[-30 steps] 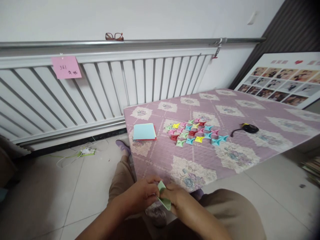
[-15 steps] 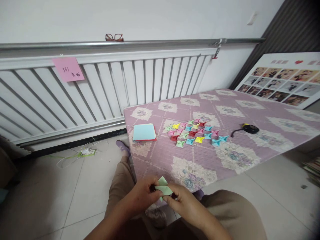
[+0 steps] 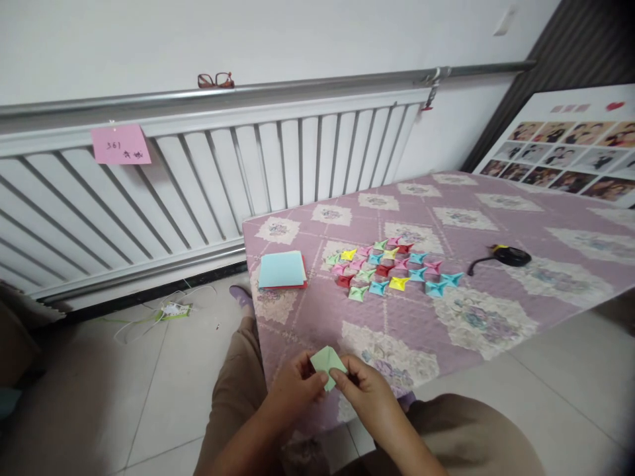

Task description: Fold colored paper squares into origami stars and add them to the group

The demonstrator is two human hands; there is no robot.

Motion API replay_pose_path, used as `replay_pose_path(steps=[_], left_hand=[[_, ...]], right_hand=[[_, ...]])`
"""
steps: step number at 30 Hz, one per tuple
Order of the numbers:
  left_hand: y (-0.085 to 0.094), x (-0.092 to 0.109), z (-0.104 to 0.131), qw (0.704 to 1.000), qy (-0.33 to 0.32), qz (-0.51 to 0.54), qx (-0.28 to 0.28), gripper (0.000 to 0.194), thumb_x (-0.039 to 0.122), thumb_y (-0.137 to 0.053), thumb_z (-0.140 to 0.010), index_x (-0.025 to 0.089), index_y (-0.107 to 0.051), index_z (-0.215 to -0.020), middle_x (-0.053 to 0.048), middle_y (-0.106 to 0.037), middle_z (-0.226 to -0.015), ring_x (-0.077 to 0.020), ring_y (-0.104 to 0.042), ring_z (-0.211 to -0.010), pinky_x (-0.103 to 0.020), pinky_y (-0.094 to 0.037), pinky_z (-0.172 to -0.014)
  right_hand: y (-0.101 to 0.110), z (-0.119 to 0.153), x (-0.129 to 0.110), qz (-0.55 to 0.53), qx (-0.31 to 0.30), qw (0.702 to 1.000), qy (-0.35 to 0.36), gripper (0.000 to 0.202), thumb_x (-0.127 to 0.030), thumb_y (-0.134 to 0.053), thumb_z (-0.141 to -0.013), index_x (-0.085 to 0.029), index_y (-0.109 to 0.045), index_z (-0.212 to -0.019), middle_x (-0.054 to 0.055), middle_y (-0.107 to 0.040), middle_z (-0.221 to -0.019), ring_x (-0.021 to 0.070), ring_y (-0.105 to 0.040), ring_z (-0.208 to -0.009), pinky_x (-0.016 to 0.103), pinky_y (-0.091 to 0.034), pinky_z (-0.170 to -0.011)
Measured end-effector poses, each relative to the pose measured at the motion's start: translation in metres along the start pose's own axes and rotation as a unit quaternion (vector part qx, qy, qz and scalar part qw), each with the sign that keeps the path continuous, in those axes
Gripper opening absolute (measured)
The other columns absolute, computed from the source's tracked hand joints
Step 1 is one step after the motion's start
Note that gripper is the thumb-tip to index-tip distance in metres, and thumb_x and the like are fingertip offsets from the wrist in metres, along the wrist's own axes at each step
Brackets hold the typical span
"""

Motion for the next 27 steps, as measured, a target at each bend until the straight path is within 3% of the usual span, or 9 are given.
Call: replay_pose_path(steps=[5,14,27], left_hand=[[-0.007,-0.021,-0.011,0.999,0.042,0.007,-0.005,0.038,0.045,-0.065,-0.074,0.014,-0.060,-0.095,0.003,-0.055,-0.061,-0.0094,-0.049,-0.050,-0.023,-0.039,-0.050],[-0.020,-0.012,-0.020,0.996,0.080,0.029,0.017,0.039,0.041,-0.069,-0.070,0.013,-0.061,-0.096,0.002,-0.058,-0.067,-0.0099,-0.052,-0.052,-0.023,-0.038,-0.052],[-0.027,-0.024,-0.030,0.994,0.088,0.025,0.055,0.040,0.036,-0.072,-0.069,0.012,-0.060,-0.098,0.002,-0.057,-0.065,-0.0085,-0.049,-0.052,-0.022,-0.036,-0.051]], right_hand=[[0.007,-0.005,0.017,-0.050,-0.002,0.999,-0.015,0.025,-0.042,-0.050,-0.085,-0.021,-0.056,-0.075,0.000,-0.058,-0.069,0.0166,-0.054,-0.067,0.027,-0.042,-0.064],[0.015,-0.016,0.032,-0.053,-0.009,0.998,-0.016,0.026,-0.042,-0.044,-0.088,-0.022,-0.054,-0.075,0.000,-0.059,-0.071,0.0167,-0.056,-0.069,0.027,-0.042,-0.065],[0.022,-0.021,0.044,-0.018,0.029,0.999,-0.027,0.024,-0.040,-0.045,-0.084,-0.022,-0.053,-0.070,-0.001,-0.055,-0.066,0.0168,-0.052,-0.065,0.026,-0.038,-0.060]])
Point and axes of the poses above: each hand's wrist, its own z-axis away from the middle knuckle, its own y-axis out of the back of the hand, x = y × z, the point moved 4 cm from there along -z, towards the middle knuckle
